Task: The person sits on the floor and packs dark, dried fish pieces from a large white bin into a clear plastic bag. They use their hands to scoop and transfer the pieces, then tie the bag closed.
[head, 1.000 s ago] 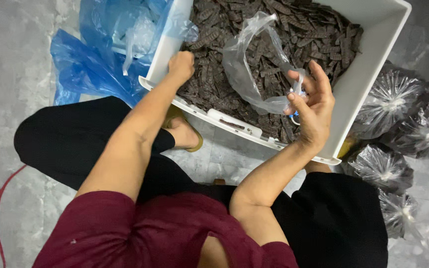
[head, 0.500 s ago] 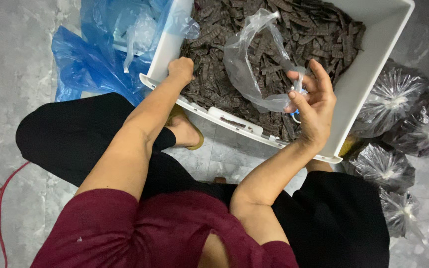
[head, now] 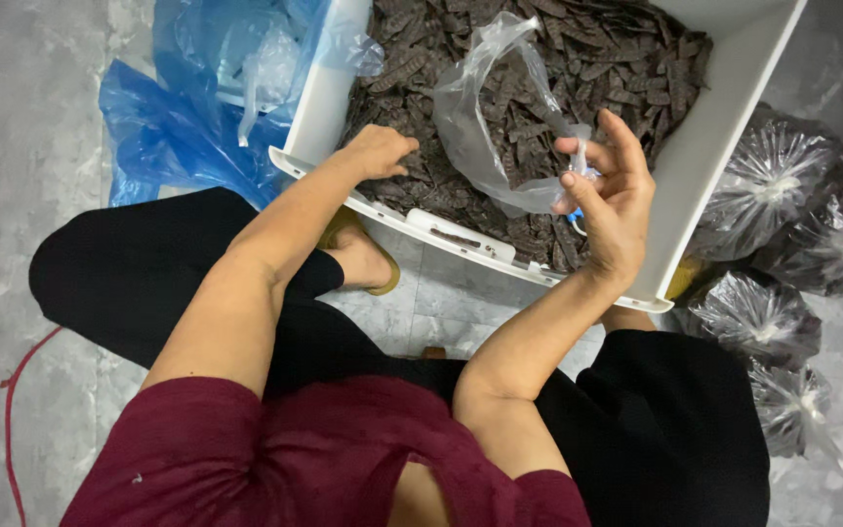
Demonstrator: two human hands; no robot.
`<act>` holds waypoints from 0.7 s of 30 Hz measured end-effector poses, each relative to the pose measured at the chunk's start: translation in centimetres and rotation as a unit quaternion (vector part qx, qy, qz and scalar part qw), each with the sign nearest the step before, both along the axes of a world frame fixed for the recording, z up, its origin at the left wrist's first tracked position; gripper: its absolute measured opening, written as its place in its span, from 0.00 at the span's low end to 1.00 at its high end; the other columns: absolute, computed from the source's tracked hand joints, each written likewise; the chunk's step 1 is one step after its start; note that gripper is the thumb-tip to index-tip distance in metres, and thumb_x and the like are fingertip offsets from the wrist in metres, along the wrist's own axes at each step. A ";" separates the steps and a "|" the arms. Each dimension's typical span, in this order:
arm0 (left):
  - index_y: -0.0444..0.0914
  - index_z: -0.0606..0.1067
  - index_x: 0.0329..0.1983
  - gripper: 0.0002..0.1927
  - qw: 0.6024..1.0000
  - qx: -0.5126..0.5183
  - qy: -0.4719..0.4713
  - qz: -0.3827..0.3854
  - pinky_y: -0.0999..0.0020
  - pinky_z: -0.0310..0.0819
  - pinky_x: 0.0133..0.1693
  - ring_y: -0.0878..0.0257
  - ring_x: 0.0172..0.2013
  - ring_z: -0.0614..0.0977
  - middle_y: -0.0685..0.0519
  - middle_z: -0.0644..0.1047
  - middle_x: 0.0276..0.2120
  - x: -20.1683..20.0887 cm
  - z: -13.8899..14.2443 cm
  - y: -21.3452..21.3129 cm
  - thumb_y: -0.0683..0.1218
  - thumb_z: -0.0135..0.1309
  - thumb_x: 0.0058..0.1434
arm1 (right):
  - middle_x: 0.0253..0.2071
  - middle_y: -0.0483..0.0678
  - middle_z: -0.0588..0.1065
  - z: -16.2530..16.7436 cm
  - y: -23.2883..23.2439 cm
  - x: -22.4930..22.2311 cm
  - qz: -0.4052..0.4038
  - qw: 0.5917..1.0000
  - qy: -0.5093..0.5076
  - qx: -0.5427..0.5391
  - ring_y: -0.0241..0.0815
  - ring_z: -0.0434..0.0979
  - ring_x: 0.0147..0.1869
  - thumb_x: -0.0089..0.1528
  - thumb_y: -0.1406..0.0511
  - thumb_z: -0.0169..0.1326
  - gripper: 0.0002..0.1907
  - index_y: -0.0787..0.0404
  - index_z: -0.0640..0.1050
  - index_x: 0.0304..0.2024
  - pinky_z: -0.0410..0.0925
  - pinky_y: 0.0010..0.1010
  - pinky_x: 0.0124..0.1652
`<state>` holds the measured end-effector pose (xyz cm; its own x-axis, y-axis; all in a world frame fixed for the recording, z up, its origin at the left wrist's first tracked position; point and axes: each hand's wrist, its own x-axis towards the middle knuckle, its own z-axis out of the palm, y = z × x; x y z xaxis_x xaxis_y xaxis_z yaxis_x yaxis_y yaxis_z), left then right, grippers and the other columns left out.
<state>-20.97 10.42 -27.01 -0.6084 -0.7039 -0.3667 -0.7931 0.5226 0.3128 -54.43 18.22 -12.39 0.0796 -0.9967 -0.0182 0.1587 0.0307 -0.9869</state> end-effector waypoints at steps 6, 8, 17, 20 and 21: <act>0.43 0.74 0.56 0.26 0.995 -0.009 -0.051 -0.086 0.51 0.76 0.42 0.47 0.44 0.83 0.45 0.82 0.38 -4.4 -2.8 0.4 0.49 0.64 0.53 | 0.56 0.59 0.78 0.3 -0.1 0.1 0.015 1.000 0.002 -0.004 0.33 0.77 0.37 0.64 0.79 0.59 0.38 0.66 0.61 0.75 0.73 0.23 0.35; 0.44 0.79 0.50 0.13 0.984 -0.075 -0.104 -0.126 0.53 0.78 0.44 0.49 0.45 0.85 0.47 0.84 0.39 -5.2 -3.6 0.7 0.42 0.57 0.61 | 0.55 0.59 0.78 0.5 -0.2 0.1 0.017 1.000 0.008 -0.004 0.32 0.77 0.36 0.64 0.78 0.58 0.38 0.66 0.61 0.75 0.74 0.23 0.35; 0.35 0.77 0.42 0.19 0.986 -0.130 0.071 0.073 0.53 0.77 0.41 0.43 0.50 0.76 0.39 0.73 0.49 -3.4 -1.5 -0.3 0.44 0.65 0.46 | 0.55 0.59 0.78 0.0 0.2 -0.3 0.000 1.000 -0.011 0.007 0.34 0.77 0.42 0.64 0.78 0.58 0.38 0.66 0.62 0.75 0.75 0.24 0.37; 0.36 0.74 0.43 0.19 0.960 -0.194 0.106 0.172 0.48 0.76 0.47 0.41 0.49 0.79 0.41 0.77 0.46 -2.5 -1.1 -1.3 0.43 0.66 0.49 | 0.55 0.59 0.78 -0.1 0.0 -0.4 -0.007 1.000 -0.002 0.007 0.34 0.78 0.41 0.63 0.78 0.59 0.38 0.66 0.62 0.74 0.75 0.25 0.36; 0.36 0.72 0.48 0.21 0.951 -0.160 0.121 0.235 0.47 0.75 0.47 0.40 0.48 0.79 0.40 0.78 0.45 -2.3 -1.1 -1.8 0.43 0.65 0.52 | 0.55 0.60 0.78 0.0 0.0 -0.4 -0.006 1.000 0.001 0.007 0.34 0.78 0.40 0.63 0.78 0.59 0.38 0.67 0.62 0.74 0.74 0.24 0.36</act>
